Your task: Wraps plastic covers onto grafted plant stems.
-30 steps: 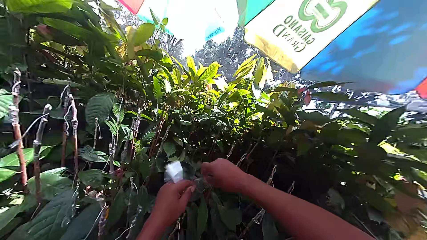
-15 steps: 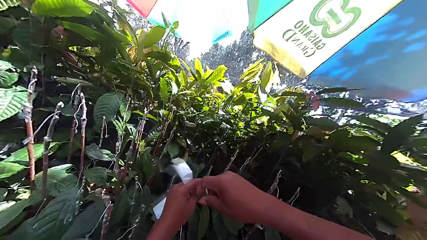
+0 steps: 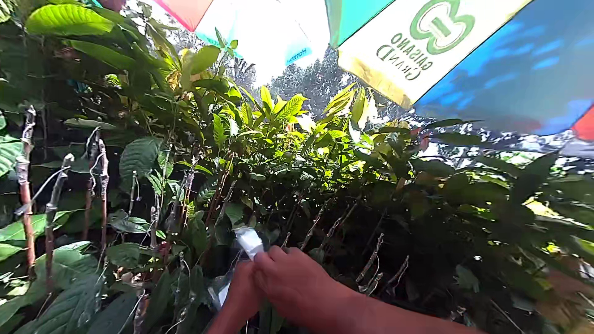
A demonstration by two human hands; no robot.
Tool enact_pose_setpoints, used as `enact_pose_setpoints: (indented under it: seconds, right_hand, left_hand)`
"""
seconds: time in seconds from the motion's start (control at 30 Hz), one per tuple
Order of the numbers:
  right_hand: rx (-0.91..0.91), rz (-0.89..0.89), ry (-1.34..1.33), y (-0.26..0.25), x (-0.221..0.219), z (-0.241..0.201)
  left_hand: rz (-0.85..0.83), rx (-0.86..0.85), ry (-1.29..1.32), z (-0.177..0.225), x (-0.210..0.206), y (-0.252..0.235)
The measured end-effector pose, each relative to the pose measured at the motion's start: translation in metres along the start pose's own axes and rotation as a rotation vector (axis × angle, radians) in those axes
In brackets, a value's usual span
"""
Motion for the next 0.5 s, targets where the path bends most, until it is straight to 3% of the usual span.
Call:
enact_pose_setpoints:
  seconds: [0.07, 0.13, 0.23, 0.3, 0.33, 0.4, 0.43, 0.5]
  right_hand:
    - [-0.028, -0.011, -0.069, -0.02, 0.003, 0.041]
    - [-0.043, -0.073, -0.157, -0.019, -0.028, 0.063]
    - [0.134, -0.108, -0.31, 0.02, -0.058, -0.029]
    - [0.228, -0.075, -0.331, 0.025, -0.043, -0.065]
    - [0.22, 0.058, -0.3, 0.015, -0.021, -0.053]
    - [0.048, 0.414, -0.295, -0.01, 0.021, 0.019]
    - [-0.103, 0.428, -0.397, -0.019, 0.02, 0.062]
    - [-0.355, 0.205, -0.819, -0.022, -0.02, 0.111]
  left_hand:
    - [-0.073, 0.025, 0.102, -0.008, -0.008, 0.002]
    - [-0.006, 0.115, 0.251, -0.02, 0.008, -0.002]
    - [0.143, 0.132, 0.272, -0.026, 0.034, -0.014]
    - [0.115, 0.101, 0.231, -0.021, 0.024, -0.013]
    - [0.077, 0.07, 0.198, -0.017, 0.014, -0.01]
    - [0.057, 0.041, 0.157, -0.013, 0.0, -0.004]
    - [0.032, 0.044, 0.197, -0.012, -0.004, -0.002]
    - [0.04, 0.055, 0.278, -0.015, 0.003, -0.004]
Point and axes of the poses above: each hand's wrist, its own y-axis away from the middle knuckle, its own x-axis out of the back of the hand, z = x × y, the point moved 9 cm from there along -y, towards the middle knuckle, and after that the axes turned 1 degree about -x, right-handed, at the moved point
